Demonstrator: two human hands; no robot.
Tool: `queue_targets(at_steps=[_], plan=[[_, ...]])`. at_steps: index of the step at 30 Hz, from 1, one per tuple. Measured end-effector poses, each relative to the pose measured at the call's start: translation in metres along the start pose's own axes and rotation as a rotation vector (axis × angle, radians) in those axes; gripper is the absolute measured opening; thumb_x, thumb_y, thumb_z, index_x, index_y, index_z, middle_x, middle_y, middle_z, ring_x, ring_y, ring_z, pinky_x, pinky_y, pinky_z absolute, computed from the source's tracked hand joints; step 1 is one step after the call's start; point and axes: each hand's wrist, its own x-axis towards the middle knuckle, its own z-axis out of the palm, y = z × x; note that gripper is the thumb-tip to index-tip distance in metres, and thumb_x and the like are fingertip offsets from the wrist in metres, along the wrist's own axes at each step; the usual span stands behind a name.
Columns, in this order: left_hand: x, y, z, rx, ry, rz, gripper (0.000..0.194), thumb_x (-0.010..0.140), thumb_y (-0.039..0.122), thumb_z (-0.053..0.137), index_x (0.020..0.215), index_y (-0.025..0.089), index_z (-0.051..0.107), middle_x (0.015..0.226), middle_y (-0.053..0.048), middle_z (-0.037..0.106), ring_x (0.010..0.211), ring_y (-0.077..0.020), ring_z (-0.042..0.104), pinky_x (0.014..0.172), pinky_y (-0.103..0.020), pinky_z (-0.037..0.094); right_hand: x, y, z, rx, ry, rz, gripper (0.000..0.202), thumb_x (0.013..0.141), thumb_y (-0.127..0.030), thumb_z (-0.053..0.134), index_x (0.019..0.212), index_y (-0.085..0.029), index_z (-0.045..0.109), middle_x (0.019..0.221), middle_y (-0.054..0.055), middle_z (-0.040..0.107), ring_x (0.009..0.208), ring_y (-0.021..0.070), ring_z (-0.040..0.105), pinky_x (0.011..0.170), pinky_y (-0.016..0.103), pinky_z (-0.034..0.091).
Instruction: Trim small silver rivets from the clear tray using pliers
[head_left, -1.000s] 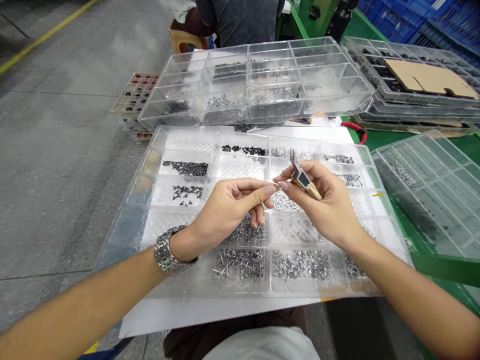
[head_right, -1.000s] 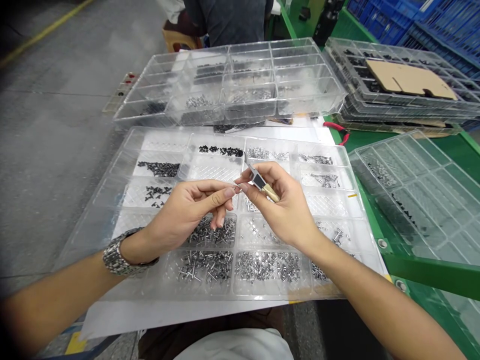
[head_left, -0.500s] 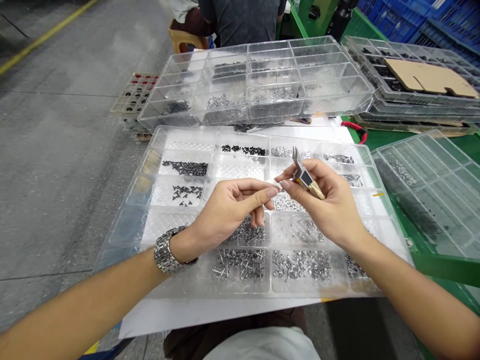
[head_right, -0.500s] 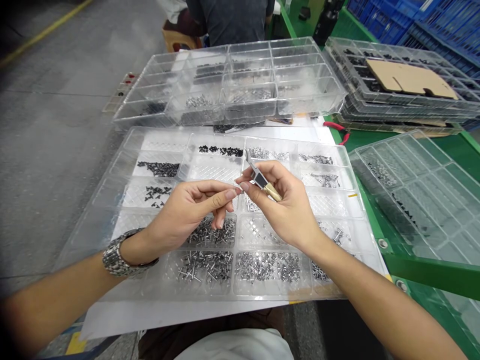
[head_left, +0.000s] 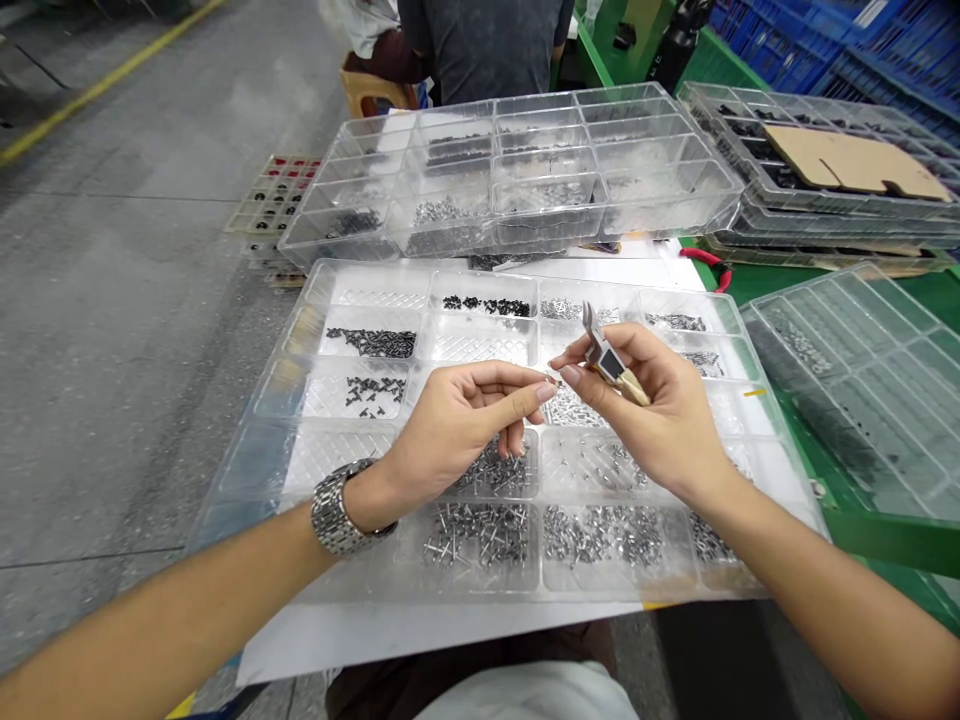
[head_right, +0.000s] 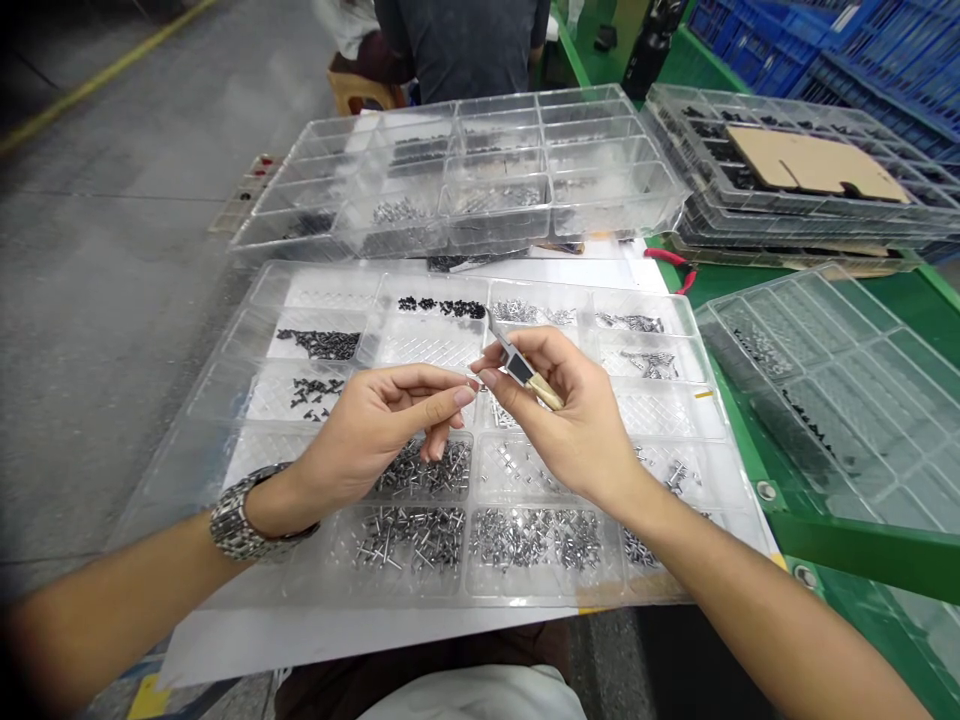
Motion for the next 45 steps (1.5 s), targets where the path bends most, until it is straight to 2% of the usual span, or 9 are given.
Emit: queue_targets(at_steps=[7,12,17,22,26,29,39,45], plan=[[0.0005,-0.0005,-0.0015,0.005,0.001,0.008,0.022,0.087,0.031,0.097,0.101,0.017,0.088,0.073,-0.001,0.078,0.052,-0.0087,0.065,0.050,-0.019,0.054,-0.0009,-0.0024,0.0004,-0.016,0.012,-0.008,0.015,0.100,-0.023,0.087,0.111,-0.028,0.077,0.109,0.001,0.083,0.101,0.0209,0.081,0.095,0.039,0.070],[0.0001,-0.0019,-0.0012,0.007,-0.024,0.031,0.032,0.084,0.029,0.100,0.110,0.018,0.086,0.071,0.001,0.076,0.056,-0.0111,0.068,0.050,-0.020,0.055,-0.0008,-0.0028,0.0016,-0.033,0.020,-0.013,0.019,0.099,-0.016,0.086,0.112,-0.027,0.077,0.107,0.001,0.083,0.099,0.0201,0.081,0.098,0.039,0.070],[-0.0011,-0.0011,-0.0023,0.033,-0.025,0.073,0.025,0.096,0.038,0.090,0.106,0.016,0.085,0.079,-0.003,0.077,0.062,-0.0121,0.070,0.055,-0.021,0.058,-0.0011,-0.0020,0.0004,-0.034,0.003,-0.032,0.019,0.100,-0.017,0.086,0.113,-0.026,0.077,0.106,0.000,0.083,0.097,0.0183,0.081,0.097,0.035,0.070],[-0.0009,-0.0007,-0.0046,0.053,-0.023,0.093,0.033,0.106,0.048,0.078,0.099,0.016,0.083,0.083,-0.003,0.074,0.064,-0.0118,0.070,0.055,-0.022,0.057,-0.0017,-0.0012,-0.0002,-0.047,-0.015,-0.033,0.018,0.101,-0.018,0.085,0.115,-0.027,0.077,0.107,0.000,0.084,0.099,0.0180,0.081,0.096,0.034,0.069],[-0.0009,-0.0021,-0.0037,0.051,-0.041,0.085,0.026,0.098,0.042,0.088,0.105,0.017,0.085,0.079,0.000,0.073,0.061,-0.0100,0.067,0.054,-0.020,0.057,-0.0022,-0.0017,0.0001,-0.054,-0.011,-0.034,0.018,0.101,-0.018,0.085,0.114,-0.027,0.077,0.108,0.000,0.084,0.099,0.0182,0.081,0.097,0.035,0.069],[-0.0017,-0.0039,-0.0013,0.083,-0.022,0.070,0.029,0.088,0.034,0.098,0.108,0.018,0.085,0.075,0.001,0.074,0.057,-0.0083,0.064,0.052,-0.017,0.055,-0.0026,-0.0024,0.0002,-0.064,-0.004,-0.043,0.018,0.100,-0.018,0.086,0.114,-0.027,0.077,0.108,0.000,0.084,0.099,0.0186,0.082,0.097,0.035,0.070],[-0.0008,-0.0033,0.0009,0.069,-0.007,0.060,0.026,0.089,0.034,0.097,0.105,0.017,0.085,0.072,0.001,0.073,0.056,-0.0084,0.063,0.051,-0.017,0.054,-0.0031,-0.0015,0.0011,-0.048,-0.016,-0.040,0.018,0.101,-0.017,0.085,0.114,-0.026,0.077,0.109,-0.001,0.085,0.098,0.0158,0.081,0.094,0.030,0.068],[-0.0006,-0.0050,-0.0006,0.063,0.000,0.076,0.020,0.093,0.033,0.093,0.103,0.017,0.086,0.073,0.001,0.071,0.056,-0.0081,0.062,0.053,-0.018,0.055,-0.0037,-0.0023,0.0013,-0.061,-0.009,-0.045,0.020,0.101,-0.015,0.085,0.115,-0.027,0.077,0.109,-0.001,0.085,0.098,0.0168,0.081,0.095,0.033,0.069]])
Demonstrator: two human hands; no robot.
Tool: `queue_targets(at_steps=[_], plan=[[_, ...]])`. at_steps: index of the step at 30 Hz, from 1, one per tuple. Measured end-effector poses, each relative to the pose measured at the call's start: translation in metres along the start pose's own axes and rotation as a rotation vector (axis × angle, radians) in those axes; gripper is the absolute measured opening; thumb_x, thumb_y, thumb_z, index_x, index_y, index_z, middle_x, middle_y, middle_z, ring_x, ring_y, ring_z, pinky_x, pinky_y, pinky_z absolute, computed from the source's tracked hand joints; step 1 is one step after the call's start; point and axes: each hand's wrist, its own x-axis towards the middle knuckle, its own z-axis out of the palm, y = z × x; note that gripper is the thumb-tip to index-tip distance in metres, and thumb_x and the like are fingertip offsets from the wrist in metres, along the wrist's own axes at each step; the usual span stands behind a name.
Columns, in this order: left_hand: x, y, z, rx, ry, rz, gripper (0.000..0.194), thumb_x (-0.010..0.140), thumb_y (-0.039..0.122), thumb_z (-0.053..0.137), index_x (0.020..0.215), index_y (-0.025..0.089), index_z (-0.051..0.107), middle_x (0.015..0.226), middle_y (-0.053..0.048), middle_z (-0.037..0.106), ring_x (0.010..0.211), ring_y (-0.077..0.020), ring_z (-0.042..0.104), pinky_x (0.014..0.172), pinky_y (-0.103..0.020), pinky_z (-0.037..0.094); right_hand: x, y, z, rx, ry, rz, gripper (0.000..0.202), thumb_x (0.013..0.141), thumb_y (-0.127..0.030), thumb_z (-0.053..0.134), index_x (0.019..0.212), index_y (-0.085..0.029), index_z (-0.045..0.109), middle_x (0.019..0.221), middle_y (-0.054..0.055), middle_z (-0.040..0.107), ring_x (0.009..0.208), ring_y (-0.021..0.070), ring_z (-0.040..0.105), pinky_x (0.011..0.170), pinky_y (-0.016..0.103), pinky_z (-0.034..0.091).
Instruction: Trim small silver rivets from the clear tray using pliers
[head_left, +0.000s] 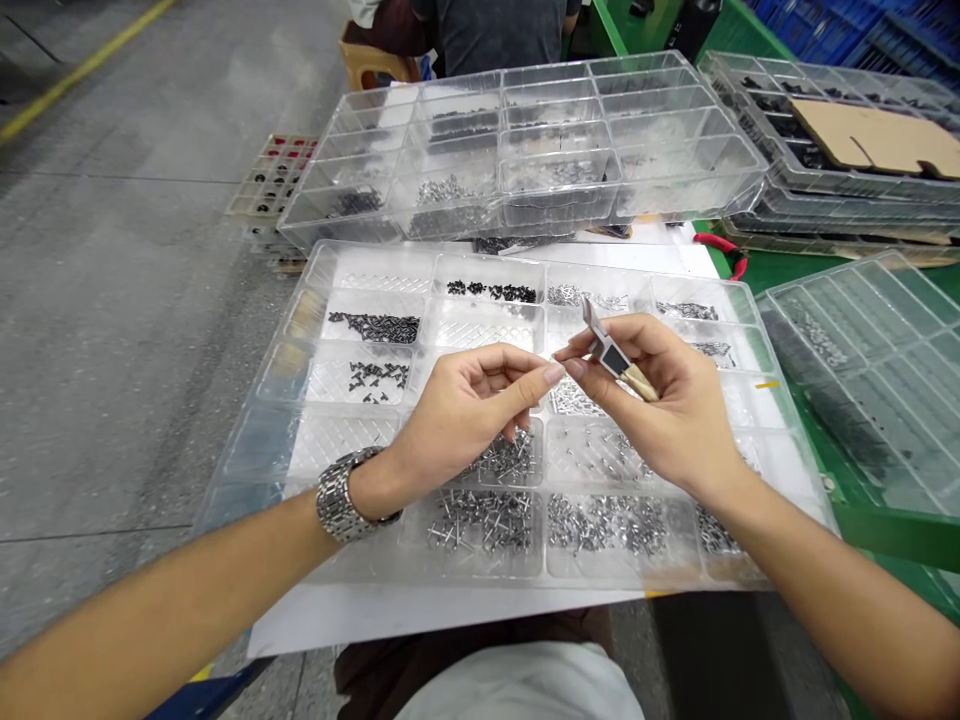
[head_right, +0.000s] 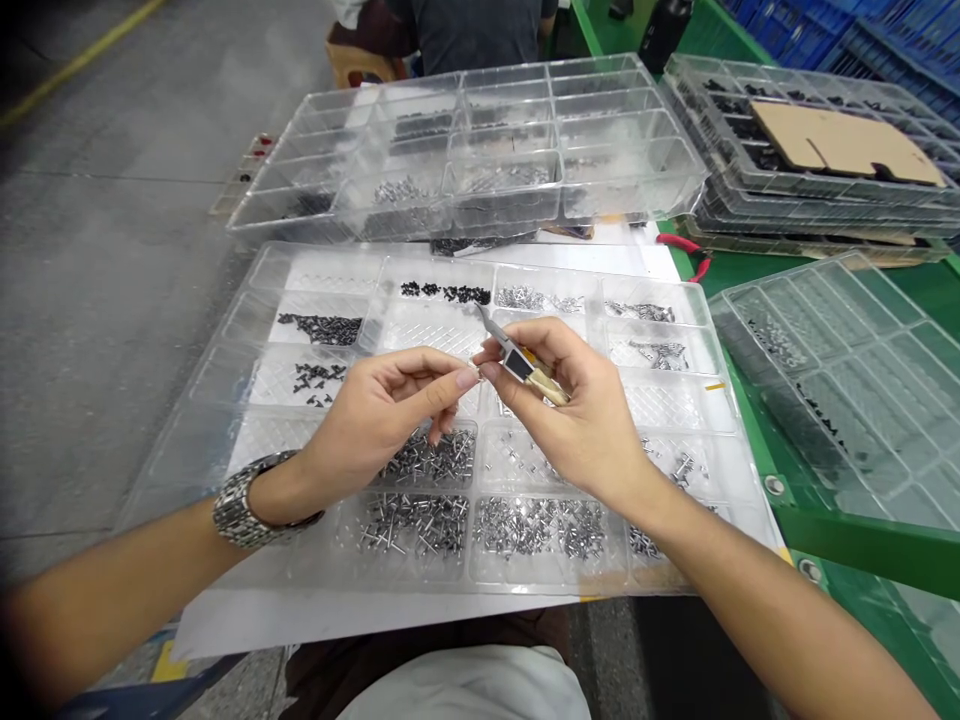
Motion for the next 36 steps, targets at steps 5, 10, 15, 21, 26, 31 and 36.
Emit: queue_targets(at_steps=[5,10,15,21,26,31,36], plan=[[0.000,0.000,0.000,0.024,-0.012,-0.008,0.019,0.088,0.026,0.096,0.102,0.018,0.086,0.073,0.002,0.072,0.056,-0.0086,0.063,0.052,-0.018,0.056,-0.001,0.001,-0.001,-0.010,-0.001,-0.012,0.020,0.101,-0.016,0.085,0.116,-0.028,0.078,0.110,0.000,0.084,0.101,0.0180,0.081,0.098,0.035,0.069],[-0.001,-0.003,0.002,0.081,0.000,0.032,0.019,0.090,0.028,0.094,0.103,0.017,0.085,0.071,0.001,0.071,0.055,-0.0088,0.062,0.052,-0.019,0.054,-0.002,0.003,-0.002,0.013,-0.009,-0.005,0.023,0.101,-0.016,0.084,0.118,-0.029,0.076,0.113,0.000,0.084,0.103,0.0191,0.082,0.099,0.037,0.068],[-0.004,-0.005,0.004,0.155,-0.009,0.067,0.020,0.097,0.033,0.088,0.107,0.016,0.084,0.072,0.000,0.073,0.057,-0.0091,0.064,0.053,-0.019,0.053,-0.001,0.000,-0.003,-0.015,0.018,-0.034,0.025,0.100,-0.013,0.085,0.117,-0.029,0.077,0.113,0.000,0.083,0.104,0.0184,0.081,0.098,0.035,0.067],[0.000,0.000,-0.002,-0.032,-0.105,-0.002,0.023,0.099,0.032,0.087,0.108,0.014,0.078,0.078,-0.004,0.080,0.061,-0.0112,0.071,0.057,-0.019,0.061,0.000,-0.003,-0.003,-0.019,0.024,-0.002,0.021,0.100,-0.016,0.085,0.115,-0.029,0.079,0.113,0.000,0.083,0.104,0.0190,0.080,0.097,0.035,0.068],[0.003,0.002,-0.003,-0.217,-0.188,-0.062,0.018,0.101,0.029,0.083,0.105,0.014,0.077,0.090,-0.006,0.080,0.083,-0.0209,0.084,0.063,-0.024,0.066,0.001,-0.007,-0.004,-0.029,0.052,0.054,0.018,0.099,-0.019,0.087,0.112,-0.029,0.079,0.112,0.001,0.083,0.105,0.0214,0.080,0.098,0.039,0.069],[0.002,0.004,-0.006,-0.442,-0.237,-0.174,0.012,0.096,0.019,0.078,0.108,0.015,0.080,0.097,-0.007,0.078,0.089,-0.0226,0.084,0.068,-0.026,0.065,0.002,-0.007,-0.006,-0.009,0.050,0.088,0.018,0.099,-0.023,0.087,0.114,-0.030,0.080,0.110,0.001,0.084,0.100,0.0208,0.080,0.093,0.038,0.069],[0.001,0.005,-0.008,-0.409,-0.169,-0.187,0.023,0.099,0.035,0.073,0.106,0.015,0.084,0.082,-0.003,0.064,0.061,-0.0104,0.058,0.051,-0.024,0.044,0.002,-0.006,-0.006,0.010,0.026,0.107,0.017,0.099,-0.022,0.087,0.113,-0.029,0.080,0.109,0.001,0.083,0.100,0.0204,0.080,0.094,0.038,0.068]])
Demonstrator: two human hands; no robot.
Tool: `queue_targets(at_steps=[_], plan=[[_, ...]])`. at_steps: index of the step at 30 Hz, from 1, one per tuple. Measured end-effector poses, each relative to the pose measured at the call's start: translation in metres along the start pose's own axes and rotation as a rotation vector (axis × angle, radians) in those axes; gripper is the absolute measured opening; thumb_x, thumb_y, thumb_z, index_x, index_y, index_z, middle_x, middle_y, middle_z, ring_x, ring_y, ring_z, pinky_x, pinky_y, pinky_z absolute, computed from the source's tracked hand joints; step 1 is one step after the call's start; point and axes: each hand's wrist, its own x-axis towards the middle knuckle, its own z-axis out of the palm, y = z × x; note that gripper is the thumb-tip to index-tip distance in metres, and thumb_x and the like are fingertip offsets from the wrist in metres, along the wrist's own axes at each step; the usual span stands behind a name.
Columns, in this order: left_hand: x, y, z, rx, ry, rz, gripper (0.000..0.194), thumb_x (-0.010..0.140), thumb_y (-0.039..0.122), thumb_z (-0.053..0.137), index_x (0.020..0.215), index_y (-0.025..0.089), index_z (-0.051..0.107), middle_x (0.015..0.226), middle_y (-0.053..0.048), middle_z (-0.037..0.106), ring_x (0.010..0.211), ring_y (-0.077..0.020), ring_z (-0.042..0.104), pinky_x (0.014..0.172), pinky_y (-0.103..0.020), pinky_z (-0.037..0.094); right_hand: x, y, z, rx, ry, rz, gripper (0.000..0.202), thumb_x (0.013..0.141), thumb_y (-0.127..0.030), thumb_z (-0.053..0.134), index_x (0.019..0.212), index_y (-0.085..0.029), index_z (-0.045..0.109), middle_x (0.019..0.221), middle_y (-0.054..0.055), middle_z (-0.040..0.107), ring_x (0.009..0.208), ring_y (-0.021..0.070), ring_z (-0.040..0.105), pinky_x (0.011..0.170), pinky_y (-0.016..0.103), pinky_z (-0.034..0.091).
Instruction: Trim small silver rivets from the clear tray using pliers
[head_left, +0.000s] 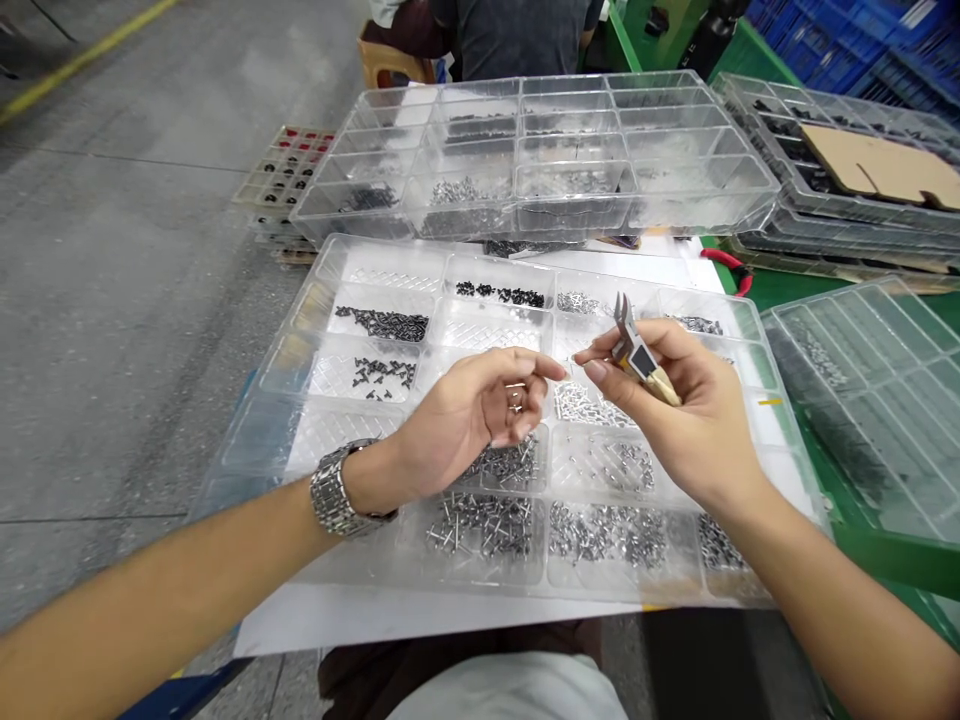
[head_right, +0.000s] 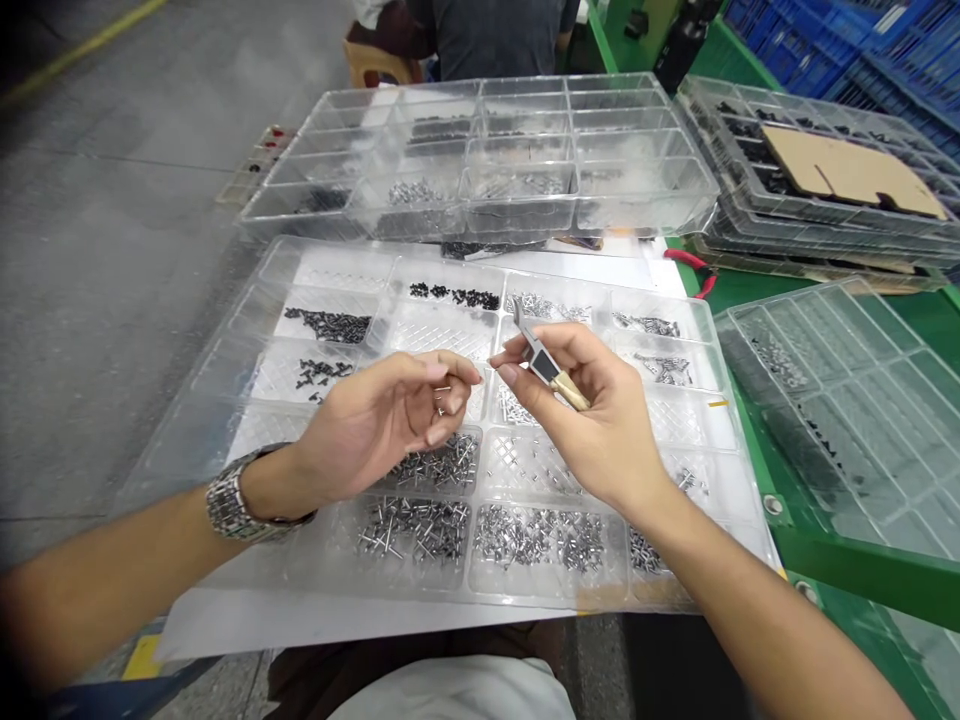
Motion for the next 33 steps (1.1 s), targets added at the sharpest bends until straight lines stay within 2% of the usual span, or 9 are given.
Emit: queue_targets(at_steps=[2,5,9,13,18,23,27,30,33], plan=[[-0.001,-0.001,0.003,0.137,0.069,0.052,0.026,0.102,0.042,0.077,0.105,0.016,0.084,0.071,0.003,0.052,0.056,-0.0070,0.041,0.051,-0.024,0.033,0.000,0.001,0.000,-0.008,-0.009,-0.011,0.017,0.098,-0.022,0.087,0.111,-0.028,0.080,0.108,0.001,0.083,0.099,0.0204,0.079,0.094,0.038,0.068],[-0.002,-0.002,0.007,0.301,0.137,0.126,0.028,0.098,0.045,0.087,0.103,0.018,0.084,0.062,0.007,0.044,0.056,-0.0081,0.031,0.051,-0.026,0.023,0.000,0.003,0.001,-0.026,-0.019,-0.038,0.016,0.098,-0.022,0.087,0.111,-0.029,0.080,0.109,0.001,0.082,0.099,0.0209,0.079,0.093,0.039,0.069],[-0.001,-0.003,0.008,0.373,0.216,0.176,0.029,0.092,0.045,0.093,0.103,0.019,0.086,0.062,0.005,0.051,0.058,-0.0091,0.034,0.052,-0.026,0.028,-0.001,0.006,0.001,-0.023,-0.048,-0.051,0.015,0.100,-0.024,0.086,0.113,-0.029,0.079,0.109,0.001,0.082,0.100,0.0211,0.079,0.096,0.040,0.070],[0.000,-0.003,0.006,0.394,0.242,0.181,0.030,0.090,0.046,0.094,0.101,0.019,0.088,0.061,0.005,0.054,0.056,-0.0087,0.033,0.051,-0.026,0.028,-0.002,0.008,0.002,-0.018,-0.060,-0.061,0.018,0.100,-0.023,0.086,0.114,-0.030,0.079,0.108,0.002,0.083,0.101,0.0220,0.081,0.100,0.042,0.070],[-0.001,-0.002,0.006,0.444,0.224,0.192,0.028,0.091,0.047,0.092,0.097,0.020,0.089,0.060,0.004,0.055,0.055,-0.0088,0.033,0.049,-0.026,0.025,-0.002,0.008,0.001,-0.023,-0.048,-0.069,0.020,0.100,-0.022,0.086,0.116,-0.030,0.078,0.111,0.002,0.084,0.101,0.0236,0.081,0.102,0.046,0.070],[-0.001,-0.003,0.005,0.422,0.217,0.176,0.024,0.089,0.042,0.095,0.095,0.020,0.089,0.057,0.005,0.052,0.054,-0.0079,0.032,0.050,-0.025,0.029,-0.004,0.005,0.003,-0.032,-0.057,-0.055,0.019,0.099,-0.021,0.086,0.115,-0.029,0.078,0.108,0.002,0.084,0.096,0.0218,0.080,0.099,0.043,0.069],[-0.001,-0.002,0.004,0.410,0.202,0.158,0.025,0.091,0.043,0.094,0.097,0.020,0.089,0.057,0.006,0.049,0.054,-0.0074,0.031,0.050,-0.024,0.030,-0.003,0.000,0.002,-0.045,-0.002,-0.039,0.017,0.100,-0.030,0.087,0.115,-0.029,0.079,0.113,0.003,0.082,0.092,0.0208,0.076,0.090,0.039,0.068],[-0.002,0.000,0.005,0.428,0.206,0.134,0.027,0.089,0.044,0.095,0.097,0.020,0.088,0.057,0.006,0.048,0.054,-0.0077,0.031,0.049,-0.025,0.028,0.001,-0.003,-0.002,-0.020,0.074,-0.007,0.019,0.103,-0.043,0.084,0.115,-0.030,0.079,0.101,0.002,0.078,0.080,0.0185,0.068,0.075,0.035,0.062],[-0.002,0.001,0.005,0.439,0.196,0.111,0.028,0.089,0.047,0.095,0.095,0.020,0.088,0.058,0.005,0.048,0.054,-0.0083,0.031,0.049,-0.026,0.025,0.006,-0.010,-0.007,0.056,0.113,0.000,0.028,0.104,-0.057,0.079,0.112,-0.030,0.077,0.091,0.002,0.071,0.073,0.0180,0.061,0.067,0.033,0.055]])
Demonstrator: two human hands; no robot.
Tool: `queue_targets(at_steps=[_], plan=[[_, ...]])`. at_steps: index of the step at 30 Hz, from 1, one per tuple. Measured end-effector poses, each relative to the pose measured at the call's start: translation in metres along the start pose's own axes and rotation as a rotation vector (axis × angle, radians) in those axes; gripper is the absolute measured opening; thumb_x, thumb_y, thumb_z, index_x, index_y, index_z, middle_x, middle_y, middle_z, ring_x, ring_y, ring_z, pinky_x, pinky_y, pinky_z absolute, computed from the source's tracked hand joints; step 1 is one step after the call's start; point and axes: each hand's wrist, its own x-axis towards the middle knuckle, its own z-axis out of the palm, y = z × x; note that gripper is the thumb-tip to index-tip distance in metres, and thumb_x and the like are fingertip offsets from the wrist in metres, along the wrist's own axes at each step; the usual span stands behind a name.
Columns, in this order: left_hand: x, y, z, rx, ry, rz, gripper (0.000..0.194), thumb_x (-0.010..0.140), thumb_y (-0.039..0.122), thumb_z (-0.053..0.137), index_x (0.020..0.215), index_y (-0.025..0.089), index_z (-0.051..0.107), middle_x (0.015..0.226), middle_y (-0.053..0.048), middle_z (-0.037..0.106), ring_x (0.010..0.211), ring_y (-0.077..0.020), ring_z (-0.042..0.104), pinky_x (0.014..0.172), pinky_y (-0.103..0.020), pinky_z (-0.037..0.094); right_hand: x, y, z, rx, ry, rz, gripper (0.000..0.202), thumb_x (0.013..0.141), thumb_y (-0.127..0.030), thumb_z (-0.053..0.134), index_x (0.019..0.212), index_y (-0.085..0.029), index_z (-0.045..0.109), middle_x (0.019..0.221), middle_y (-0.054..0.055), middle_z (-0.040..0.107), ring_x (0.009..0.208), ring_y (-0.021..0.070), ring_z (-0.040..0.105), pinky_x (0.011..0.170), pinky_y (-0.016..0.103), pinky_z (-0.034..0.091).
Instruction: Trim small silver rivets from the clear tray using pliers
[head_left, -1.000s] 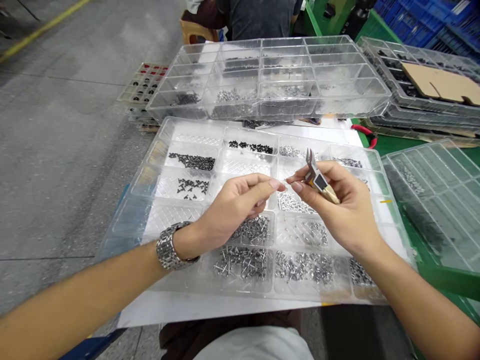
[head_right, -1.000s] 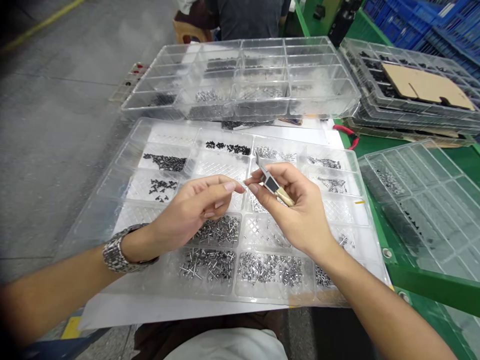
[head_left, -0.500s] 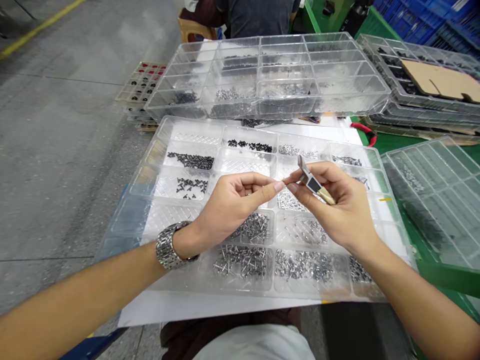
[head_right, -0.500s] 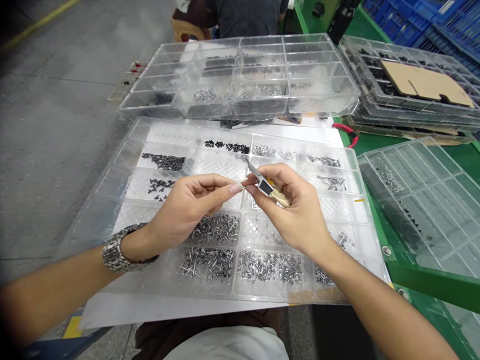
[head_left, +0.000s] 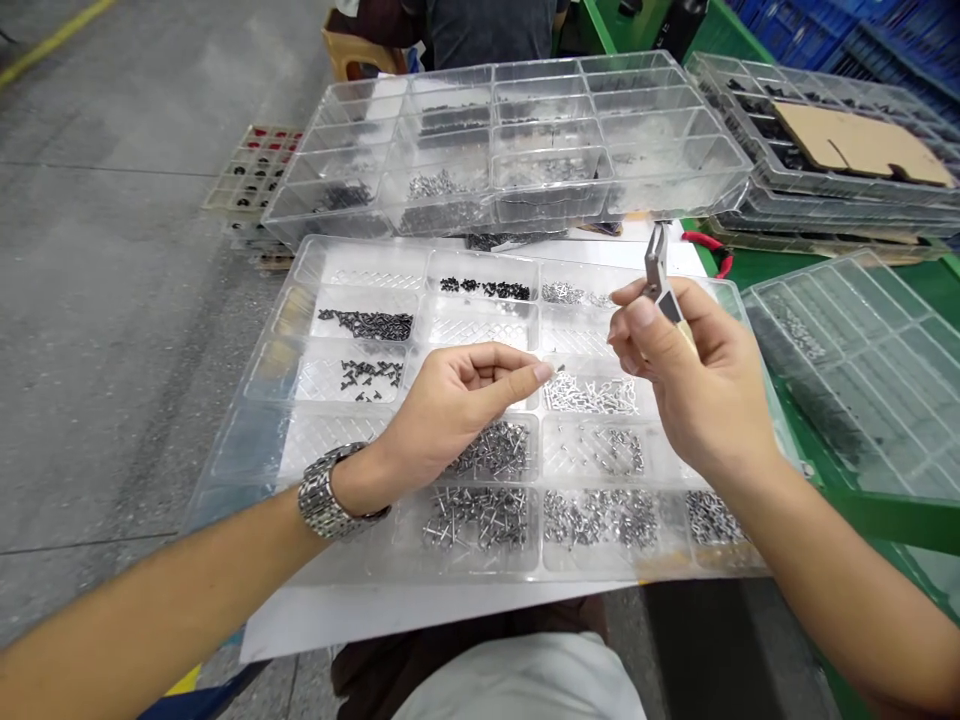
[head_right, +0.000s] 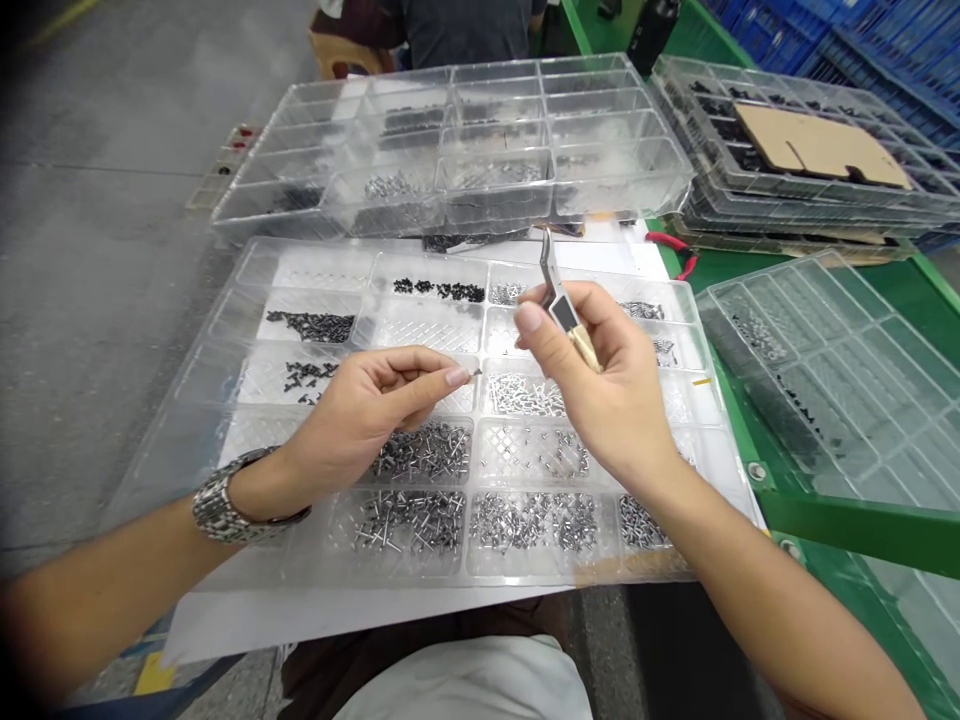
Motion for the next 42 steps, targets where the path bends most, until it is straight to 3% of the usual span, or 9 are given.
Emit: queue_targets(at_steps=[6,16,21,23,26,29,31,35,42], plan=[[-0.001,-0.001,0.001,-0.010,-0.081,-0.030,0.026,0.088,0.044,0.096,0.094,0.021,0.088,0.060,0.005,0.048,0.055,-0.0082,0.031,0.050,-0.026,0.022,-0.013,-0.017,-0.010,0.125,-0.080,0.161,0.043,0.111,-0.066,0.061,0.113,-0.028,0.082,0.088,0.004,0.069,0.068,0.0170,0.053,0.057,0.031,0.046],[-0.001,-0.004,0.000,0.016,-0.086,0.015,0.023,0.090,0.042,0.095,0.099,0.021,0.089,0.059,0.005,0.051,0.056,-0.0087,0.033,0.050,-0.025,0.028,-0.126,0.005,-0.003,-0.013,0.061,0.334,0.028,0.114,-0.052,0.061,0.120,-0.032,0.080,0.095,0.003,0.069,0.081,0.0209,0.060,0.072,0.035,0.050],[-0.003,-0.005,0.003,0.041,-0.112,0.048,0.022,0.095,0.043,0.091,0.097,0.021,0.087,0.062,0.004,0.055,0.055,-0.0083,0.036,0.048,-0.025,0.028,-0.143,0.018,0.006,0.001,0.116,0.263,0.025,0.115,-0.046,0.061,0.121,-0.029,0.078,0.092,0.004,0.070,0.080,0.0223,0.062,0.074,0.038,0.050],[-0.005,-0.007,0.005,0.159,-0.090,0.185,0.019,0.098,0.039,0.088,0.098,0.021,0.086,0.062,0.004,0.056,0.054,-0.0087,0.039,0.048,-0.025,0.031,-0.137,0.024,0.006,0.083,0.134,0.262,0.024,0.114,-0.047,0.064,0.119,-0.029,0.079,0.090,0.003,0.069,0.076,0.0198,0.060,0.068,0.034,0.048],[-0.011,-0.011,0.006,0.466,-0.032,0.629,0.008,0.100,0.027,0.085,0.105,0.021,0.085,0.061,0.005,0.053,0.054,-0.0097,0.044,0.050,-0.026,0.038,-0.127,0.029,0.008,0.191,0.180,0.292,0.020,0.108,-0.047,0.077,0.114,-0.029,0.078,0.084,0.000,0.065,0.069,0.0151,0.054,0.060,0.029,0.043],[-0.016,-0.014,0.002,0.821,-0.062,1.064,0.019,0.098,0.018,0.085,0.116,0.022,0.082,0.069,0.003,0.065,0.055,-0.0102,0.051,0.052,-0.028,0.042,-0.122,0.027,0.014,0.227,0.200,0.322,0.021,0.099,-0.043,0.089,0.108,-0.028,0.077,0.084,-0.001,0.067,0.067,0.0131,0.053,0.056,0.026,0.042],[-0.018,-0.015,-0.002,0.973,-0.112,1.220,0.024,0.099,0.017,0.083,0.123,0.022,0.080,0.077,0.000,0.074,0.056,-0.0112,0.057,0.053,-0.029,0.046,-0.122,0.027,0.017,0.263,0.208,0.312,0.021,0.097,-0.039,0.092,0.105,-0.028,0.076,0.093,0.000,0.074,0.069,0.0127,0.058,0.060,0.026,0.048],[-0.019,-0.011,-0.006,1.011,-0.232,1.305,0.031,0.101,0.012,0.078,0.130,0.023,0.079,0.079,-0.001,0.076,0.060,-0.0147,0.066,0.055,-0.031,0.048,-0.125,0.029,0.020,0.338,0.231,0.256,0.016,0.099,-0.032,0.090,0.107,-0.029,0.076,0.106,0.000,0.082,0.073,0.0121,0.067,0.069,0.027,0.059],[-0.019,-0.011,-0.002,0.955,-0.389,1.317,0.034,0.103,0.006,0.066,0.129,0.022,0.082,0.073,0.000,0.069,0.059,-0.0166,0.061,0.053,-0.033,0.045,-0.124,0.028,0.021,0.325,0.222,0.234,0.018,0.097,-0.025,0.092,0.104,-0.028,0.076,0.103,-0.001,0.083,0.077,0.0109,0.068,0.068,0.023,0.056]])
